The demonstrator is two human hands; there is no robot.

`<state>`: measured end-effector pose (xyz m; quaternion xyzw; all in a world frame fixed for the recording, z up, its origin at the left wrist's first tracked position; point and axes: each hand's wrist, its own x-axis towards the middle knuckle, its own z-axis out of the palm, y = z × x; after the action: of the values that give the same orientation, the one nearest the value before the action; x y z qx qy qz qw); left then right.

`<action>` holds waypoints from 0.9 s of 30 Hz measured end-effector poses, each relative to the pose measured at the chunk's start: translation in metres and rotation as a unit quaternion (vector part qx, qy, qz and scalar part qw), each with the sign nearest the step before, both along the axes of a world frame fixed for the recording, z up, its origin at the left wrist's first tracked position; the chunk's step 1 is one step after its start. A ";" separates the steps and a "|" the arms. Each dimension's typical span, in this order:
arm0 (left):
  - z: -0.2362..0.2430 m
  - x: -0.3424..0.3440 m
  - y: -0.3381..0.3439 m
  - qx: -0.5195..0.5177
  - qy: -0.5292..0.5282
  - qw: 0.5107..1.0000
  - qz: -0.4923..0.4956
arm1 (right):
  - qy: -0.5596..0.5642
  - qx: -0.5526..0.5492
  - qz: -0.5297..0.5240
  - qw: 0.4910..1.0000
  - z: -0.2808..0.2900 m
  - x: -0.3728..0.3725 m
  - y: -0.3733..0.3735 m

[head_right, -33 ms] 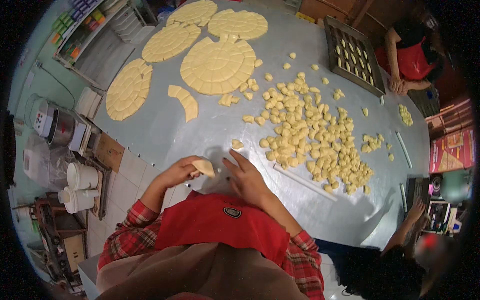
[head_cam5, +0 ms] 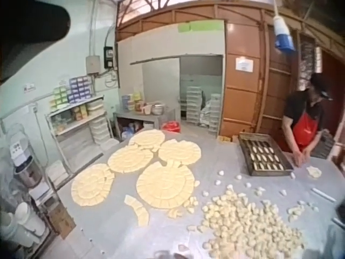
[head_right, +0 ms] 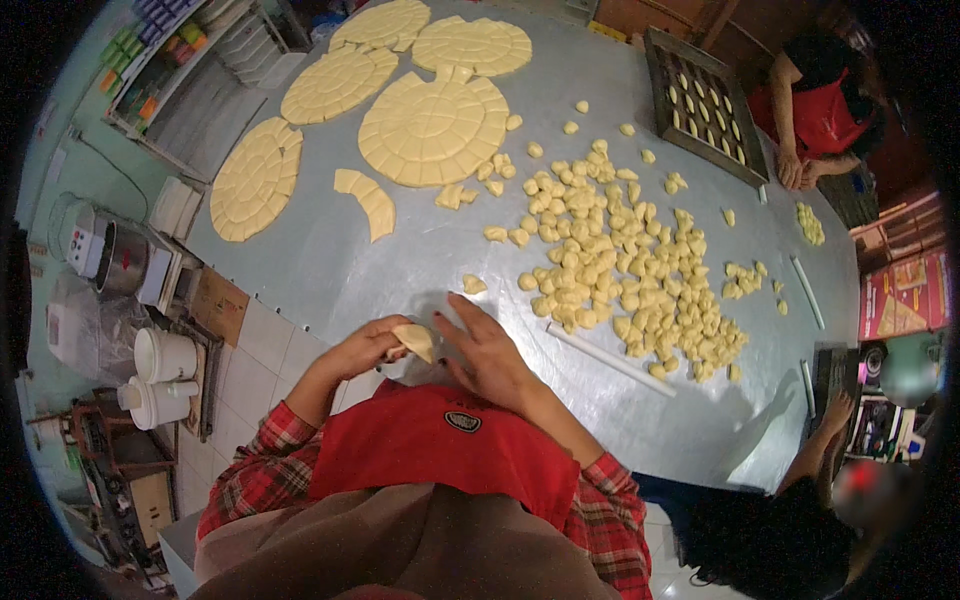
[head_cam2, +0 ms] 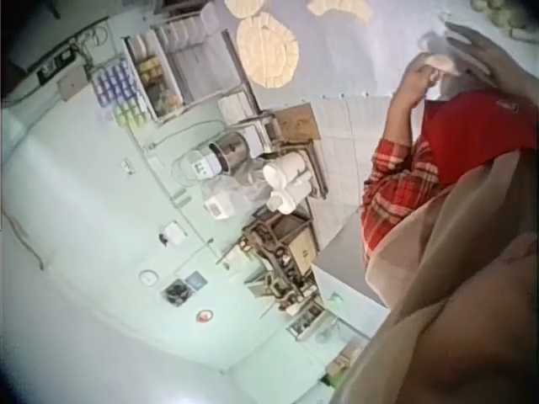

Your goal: The recorder is shaping pieces of dough into small rolls or balls on a production table.

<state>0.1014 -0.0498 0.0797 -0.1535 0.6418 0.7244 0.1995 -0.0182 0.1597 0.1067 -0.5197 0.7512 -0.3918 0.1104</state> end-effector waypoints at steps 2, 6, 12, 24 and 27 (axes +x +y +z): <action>0.013 -0.006 0.019 0.018 0.041 0.998 -0.045 | -0.013 -0.050 0.092 0.994 0.007 0.006 -0.007; 0.012 -0.014 0.033 0.022 0.013 0.992 -0.120 | 0.004 0.044 0.088 0.995 -0.004 0.013 -0.003; -0.008 -0.019 0.048 -0.119 0.123 0.984 -0.054 | 0.002 0.117 -0.010 0.993 -0.015 0.023 0.013; -0.022 -0.070 0.071 -0.050 0.222 0.966 0.119 | -0.444 -0.125 -0.133 0.877 -0.037 0.011 0.057; -0.004 -0.087 0.106 -0.363 0.378 0.843 -0.123 | -0.594 -0.148 -0.266 0.744 -0.023 -0.002 0.033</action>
<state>0.0141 0.0558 0.0761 0.1512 0.8981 0.4110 -0.0410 -0.0206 0.1930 0.0832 0.0296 0.5740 -0.7411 0.3470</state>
